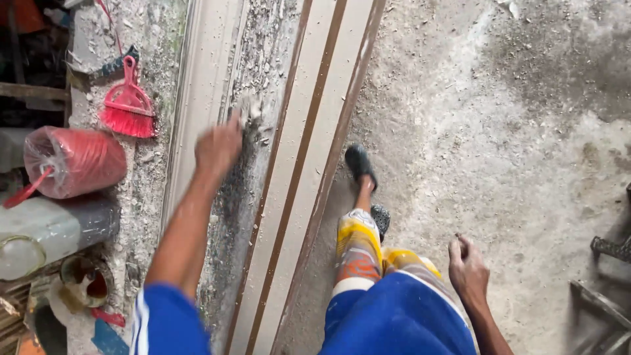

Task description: The person uses a small brush to scrub dust and debris from the grooves of long white decorative moldings laid on a workbench. They repeatedly move the brush back and forth along the length of the pieces, occasionally repositioning the moldings to access different sections.

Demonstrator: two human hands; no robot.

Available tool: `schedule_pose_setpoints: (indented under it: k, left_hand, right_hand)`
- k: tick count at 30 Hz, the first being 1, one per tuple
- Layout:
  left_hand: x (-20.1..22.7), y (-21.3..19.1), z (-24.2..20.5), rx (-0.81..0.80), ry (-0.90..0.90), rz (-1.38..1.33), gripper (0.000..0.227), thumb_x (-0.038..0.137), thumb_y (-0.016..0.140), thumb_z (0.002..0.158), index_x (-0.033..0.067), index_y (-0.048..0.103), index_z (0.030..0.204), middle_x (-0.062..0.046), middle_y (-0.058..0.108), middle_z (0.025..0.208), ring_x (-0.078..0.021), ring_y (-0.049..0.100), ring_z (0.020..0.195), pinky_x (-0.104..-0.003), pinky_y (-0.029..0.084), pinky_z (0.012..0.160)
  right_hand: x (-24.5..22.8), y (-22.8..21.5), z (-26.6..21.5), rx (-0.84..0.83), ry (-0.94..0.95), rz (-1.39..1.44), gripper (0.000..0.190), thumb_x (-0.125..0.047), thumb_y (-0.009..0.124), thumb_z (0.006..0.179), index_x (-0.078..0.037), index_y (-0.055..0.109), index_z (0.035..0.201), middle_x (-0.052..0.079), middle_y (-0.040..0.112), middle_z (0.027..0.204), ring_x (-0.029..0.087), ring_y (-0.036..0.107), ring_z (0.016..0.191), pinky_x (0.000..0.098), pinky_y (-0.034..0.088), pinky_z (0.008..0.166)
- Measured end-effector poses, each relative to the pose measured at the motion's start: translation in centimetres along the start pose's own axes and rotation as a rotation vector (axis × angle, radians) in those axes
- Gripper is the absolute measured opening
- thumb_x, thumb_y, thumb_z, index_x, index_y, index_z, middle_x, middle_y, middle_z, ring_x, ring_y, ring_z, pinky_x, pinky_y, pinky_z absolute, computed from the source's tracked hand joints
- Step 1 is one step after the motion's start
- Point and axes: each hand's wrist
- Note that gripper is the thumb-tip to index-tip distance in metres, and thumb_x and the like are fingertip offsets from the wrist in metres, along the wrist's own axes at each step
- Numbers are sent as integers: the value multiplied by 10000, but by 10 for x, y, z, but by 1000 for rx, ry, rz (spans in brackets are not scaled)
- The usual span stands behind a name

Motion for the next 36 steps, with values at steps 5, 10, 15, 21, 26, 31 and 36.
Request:
schedule_pose_setpoints:
  k: [5, 10, 15, 21, 26, 31, 36]
  left_hand:
    - [-28, -4, -4, 38, -23, 220, 460, 392, 349, 1124, 295, 486, 1552, -241, 766, 1024, -437, 750, 1013, -616, 567, 868]
    - [-52, 93, -93, 381, 287, 579, 492, 317, 486, 1038, 171, 533, 1506, -28, 687, 784, -178, 710, 760, -324, 584, 650]
    - [51, -51, 133, 32, 9, 74, 490, 354, 430, 1083, 210, 479, 1548, -163, 752, 1000, -353, 755, 1006, -546, 612, 836]
    - [72, -52, 252, 446, 192, 284, 381, 568, 429, 1086, 369, 675, 1298, -94, 735, 769, -349, 779, 747, -510, 606, 609]
    - [8, 30, 35, 360, 229, 469, 408, 436, 567, 983, 350, 644, 1375, 4, 657, 631, -148, 665, 494, -308, 531, 418]
    - [155, -131, 194, 317, 85, 341, 388, 405, 551, 1015, 315, 645, 1381, -51, 707, 703, -223, 732, 590, -398, 607, 496]
    - [181, -173, 321, 184, 55, 231, 430, 511, 398, 1082, 407, 559, 1467, -149, 723, 808, -385, 769, 740, -532, 614, 611]
  right_hand:
    - [-69, -27, 54, 166, -286, 131, 425, -368, 609, 1067, -87, 672, 1379, 237, 728, 1129, 428, 647, 1137, 554, 494, 975]
    - [-91, -41, 117, 186, -208, 141, 409, -344, 619, 1055, -61, 696, 1340, 255, 740, 1112, 418, 672, 1115, 533, 514, 979]
    - [-231, -45, 155, 61, -349, 14, 425, -378, 620, 1013, -118, 695, 1341, 194, 768, 1074, 360, 701, 1093, 491, 534, 976]
    - [-377, -96, 124, -51, -639, 136, 418, -316, 566, 1064, -39, 664, 1361, 282, 717, 1107, 412, 700, 1055, 529, 507, 1005]
    - [-302, -107, 210, -40, -389, 33, 459, -445, 598, 1020, -121, 687, 1332, 203, 765, 1074, 381, 703, 1081, 492, 529, 1001]
    - [-327, -122, 290, -44, -392, -11, 415, -417, 638, 1002, -149, 715, 1309, 203, 771, 1002, 380, 718, 1034, 485, 561, 915]
    - [-432, -198, 323, -83, -545, -33, 419, -413, 608, 1019, -142, 694, 1327, 233, 752, 1031, 414, 706, 1035, 511, 547, 928]
Point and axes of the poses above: each hand's wrist, its own z-axis towards the middle knuckle, its own y-axis out of the palm, x = y × z
